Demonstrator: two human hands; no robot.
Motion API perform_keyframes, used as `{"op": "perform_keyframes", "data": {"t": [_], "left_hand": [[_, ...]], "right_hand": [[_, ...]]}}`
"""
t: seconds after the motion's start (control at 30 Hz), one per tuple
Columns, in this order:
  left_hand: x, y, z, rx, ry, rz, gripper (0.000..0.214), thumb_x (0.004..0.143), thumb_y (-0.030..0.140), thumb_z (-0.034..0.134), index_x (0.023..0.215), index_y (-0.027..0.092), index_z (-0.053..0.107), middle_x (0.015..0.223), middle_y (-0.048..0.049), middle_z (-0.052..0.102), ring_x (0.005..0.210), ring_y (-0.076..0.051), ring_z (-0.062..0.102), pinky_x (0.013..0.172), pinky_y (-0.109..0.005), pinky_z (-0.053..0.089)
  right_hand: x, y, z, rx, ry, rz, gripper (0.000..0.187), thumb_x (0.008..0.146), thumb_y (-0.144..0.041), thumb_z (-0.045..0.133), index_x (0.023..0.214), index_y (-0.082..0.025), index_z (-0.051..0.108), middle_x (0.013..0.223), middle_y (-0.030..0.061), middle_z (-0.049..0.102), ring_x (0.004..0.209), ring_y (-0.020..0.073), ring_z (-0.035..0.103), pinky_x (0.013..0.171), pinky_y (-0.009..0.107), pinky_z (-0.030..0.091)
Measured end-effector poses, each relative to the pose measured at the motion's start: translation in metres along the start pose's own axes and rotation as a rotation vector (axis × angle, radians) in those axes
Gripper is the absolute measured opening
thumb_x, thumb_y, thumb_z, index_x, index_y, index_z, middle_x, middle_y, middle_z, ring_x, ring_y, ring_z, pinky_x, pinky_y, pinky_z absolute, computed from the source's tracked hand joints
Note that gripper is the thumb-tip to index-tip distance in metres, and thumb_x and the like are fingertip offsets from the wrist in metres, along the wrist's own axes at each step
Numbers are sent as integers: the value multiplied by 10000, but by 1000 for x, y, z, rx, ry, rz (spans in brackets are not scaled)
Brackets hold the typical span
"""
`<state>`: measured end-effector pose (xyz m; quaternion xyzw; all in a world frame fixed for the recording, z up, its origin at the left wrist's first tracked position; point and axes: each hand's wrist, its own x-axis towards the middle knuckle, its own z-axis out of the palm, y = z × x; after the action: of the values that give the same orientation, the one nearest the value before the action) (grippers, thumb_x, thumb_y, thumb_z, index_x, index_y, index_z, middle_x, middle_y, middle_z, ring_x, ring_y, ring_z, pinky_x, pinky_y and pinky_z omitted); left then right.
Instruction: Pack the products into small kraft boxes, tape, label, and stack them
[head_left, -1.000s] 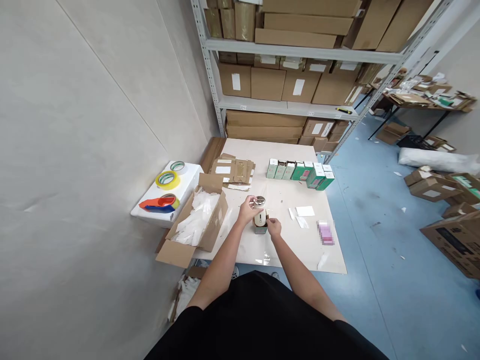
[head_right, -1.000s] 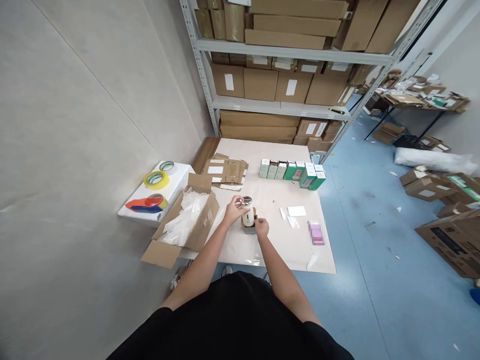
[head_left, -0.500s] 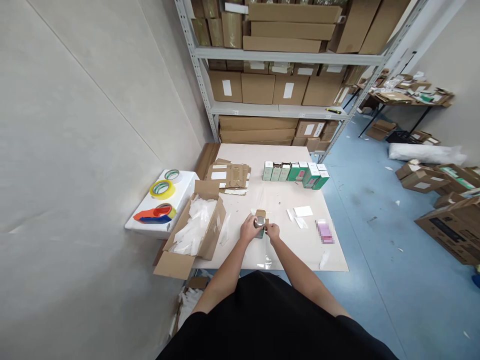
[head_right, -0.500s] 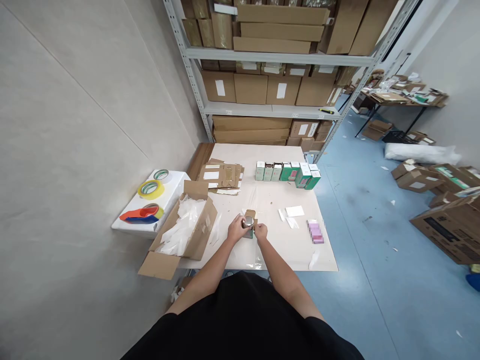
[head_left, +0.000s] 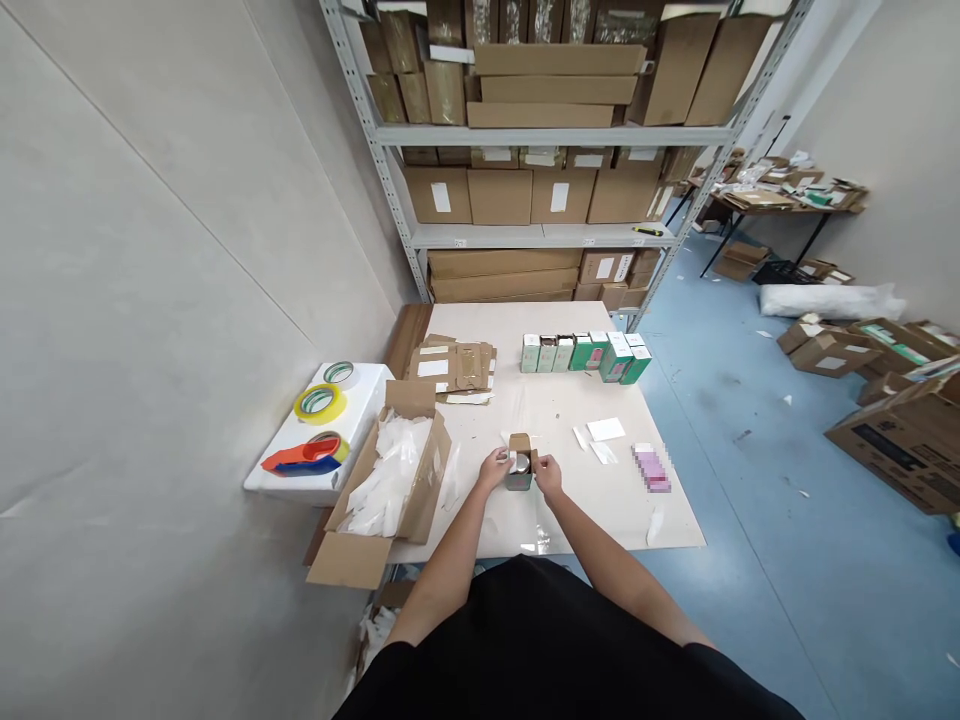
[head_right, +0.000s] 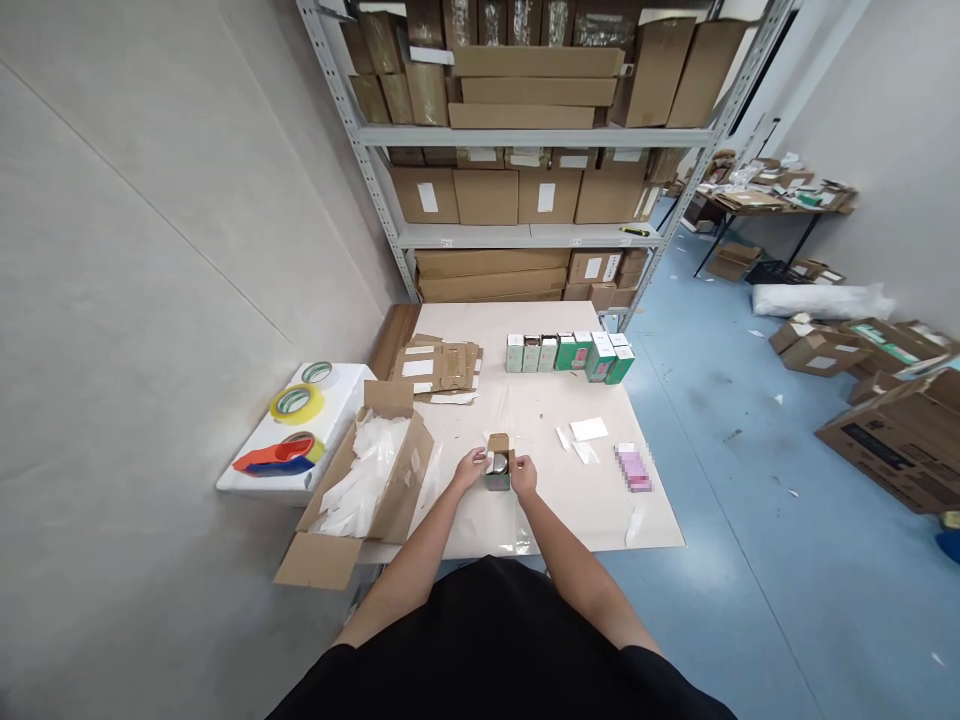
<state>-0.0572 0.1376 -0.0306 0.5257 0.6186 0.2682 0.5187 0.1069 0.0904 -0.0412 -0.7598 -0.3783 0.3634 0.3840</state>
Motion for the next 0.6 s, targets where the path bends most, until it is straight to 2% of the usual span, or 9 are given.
{"op": "perform_keyframes", "data": {"t": [0.13,0.2,0.27,0.33,0.4,0.5,0.6], "left_hand": [[3,2,14,-7,-11,4,486,705,210,757,1181,155,677,1201,-140,723,1193,-296,649,1037,-418,473],[4,2,16,-22,-10,14,549,705,172,729,1246,156,638,1298,-153,681,1268,-295,607,1041,-401,472],[4,3,14,-42,-17,30,606,695,132,702,1291,177,602,1381,-140,632,1268,-274,603,1009,-370,495],[2,3,9,-41,-36,66,613,674,103,688,1271,208,598,1409,-108,605,1233,-260,614,960,-352,523],[-2,4,3,5,-70,140,552,652,89,686,1183,226,624,1376,-78,609,1220,-261,607,942,-360,535],[-12,4,-4,121,-125,302,440,636,68,667,1049,220,645,1316,-64,618,1258,-258,574,1028,-389,501],[-21,4,-4,208,-141,372,421,637,58,644,1027,216,639,1336,-66,600,1329,-258,533,1116,-401,441]], "right_hand": [[-4,-4,-2,-71,-172,-51,197,776,-380,672,903,-229,684,1036,36,730,873,211,689,823,315,521],[-6,-6,-6,-163,-274,-107,193,744,-311,712,921,-237,702,1121,46,719,963,228,693,889,329,512],[-8,-5,-11,-217,-320,-145,234,738,-246,709,972,-245,705,1149,47,718,1052,243,684,941,339,499],[-12,-4,-17,-235,-301,-167,310,761,-214,679,1069,-249,685,1163,48,719,1086,249,678,957,355,497],[-17,-1,-22,-233,-226,-195,389,802,-229,649,1191,-251,635,1198,52,709,1080,248,681,946,369,506],[-23,3,-26,-229,-125,-271,454,860,-286,616,1308,-244,559,1257,71,685,1070,246,681,932,382,517],[-23,6,-26,-265,-124,-373,416,892,-279,575,1306,-232,562,1279,91,672,1087,247,669,932,386,524]]}}
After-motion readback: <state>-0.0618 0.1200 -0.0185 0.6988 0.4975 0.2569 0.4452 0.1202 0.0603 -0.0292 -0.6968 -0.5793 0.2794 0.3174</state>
